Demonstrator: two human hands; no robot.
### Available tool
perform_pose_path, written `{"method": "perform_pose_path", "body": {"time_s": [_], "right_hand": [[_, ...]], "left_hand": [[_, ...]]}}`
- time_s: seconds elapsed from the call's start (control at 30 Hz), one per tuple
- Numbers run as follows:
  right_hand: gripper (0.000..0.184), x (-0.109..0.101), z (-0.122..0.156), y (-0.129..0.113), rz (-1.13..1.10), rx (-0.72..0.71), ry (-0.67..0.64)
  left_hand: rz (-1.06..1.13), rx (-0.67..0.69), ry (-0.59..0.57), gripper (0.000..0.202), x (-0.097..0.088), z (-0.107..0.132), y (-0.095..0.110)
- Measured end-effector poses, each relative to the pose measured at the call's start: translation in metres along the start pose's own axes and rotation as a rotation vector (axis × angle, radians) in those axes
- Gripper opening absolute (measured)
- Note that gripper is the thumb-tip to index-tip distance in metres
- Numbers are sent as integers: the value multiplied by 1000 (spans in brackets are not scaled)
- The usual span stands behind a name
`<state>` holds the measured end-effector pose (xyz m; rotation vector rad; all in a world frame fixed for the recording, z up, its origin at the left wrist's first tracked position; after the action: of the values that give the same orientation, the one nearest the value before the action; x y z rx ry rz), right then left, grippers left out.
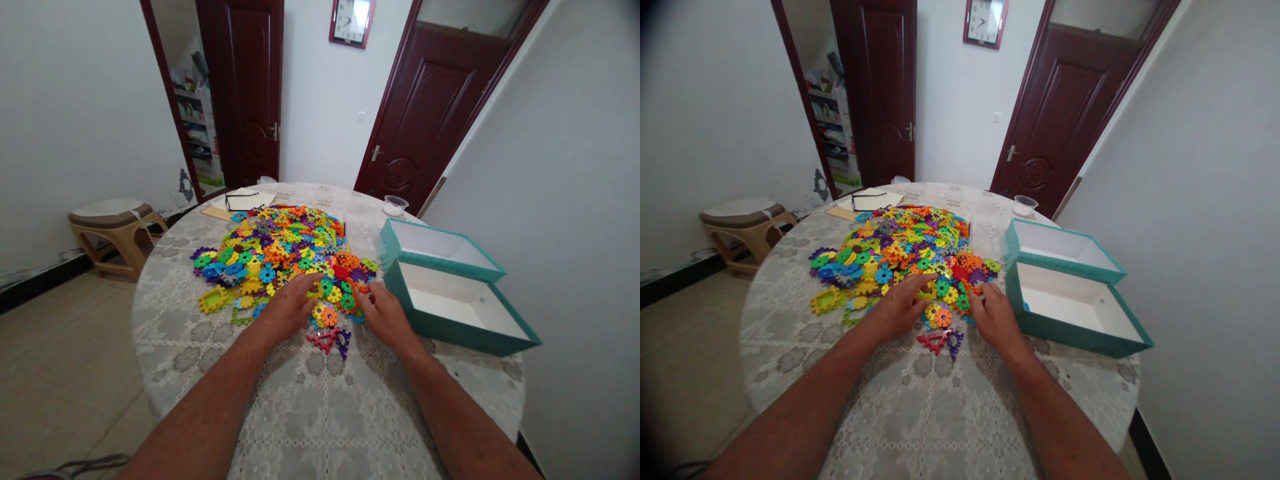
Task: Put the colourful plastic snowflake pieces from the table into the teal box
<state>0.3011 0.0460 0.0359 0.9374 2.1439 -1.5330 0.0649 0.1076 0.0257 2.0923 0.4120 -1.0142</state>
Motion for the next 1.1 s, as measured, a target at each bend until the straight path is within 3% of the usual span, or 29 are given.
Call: {"method": "perform_pose_path", "body": {"time_s": [0.17,0.3,0.53,0.8,0.9,1.1], "right_hand": [[23,6,5,-15,-187,3,-54],[31,3,7,-24,-179,-9,-29],[27,-14,3,-48,-58,-80,-299],[32,-36,-40,-44,124,2,-402],[30,-44,-73,-36,201,32,-319],[45,-50,-134,-24,422,67,21]], "left_hand": [[154,-148,-107,74,-6,-2,9],[166,-167,-59,60,-9,-3,7],[97,-130,17,48,-5,-4,-1],[-41,-231,24,46,-4,-4,-2],[-36,-236,44,42,-7,-5,-3],[6,-229,47,42,-10,-4,1]]}}
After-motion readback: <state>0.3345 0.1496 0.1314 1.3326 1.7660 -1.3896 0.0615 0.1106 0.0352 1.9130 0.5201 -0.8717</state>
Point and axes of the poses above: each hand's wrist, its own z-axis away from the middle knuckle, its own x-axis out of the palm, y = z × x, the point moved 3 cm from there along -z, towards the middle knuckle, and after that the axes turned 12 degrees about -z, right-handed, at the moved point
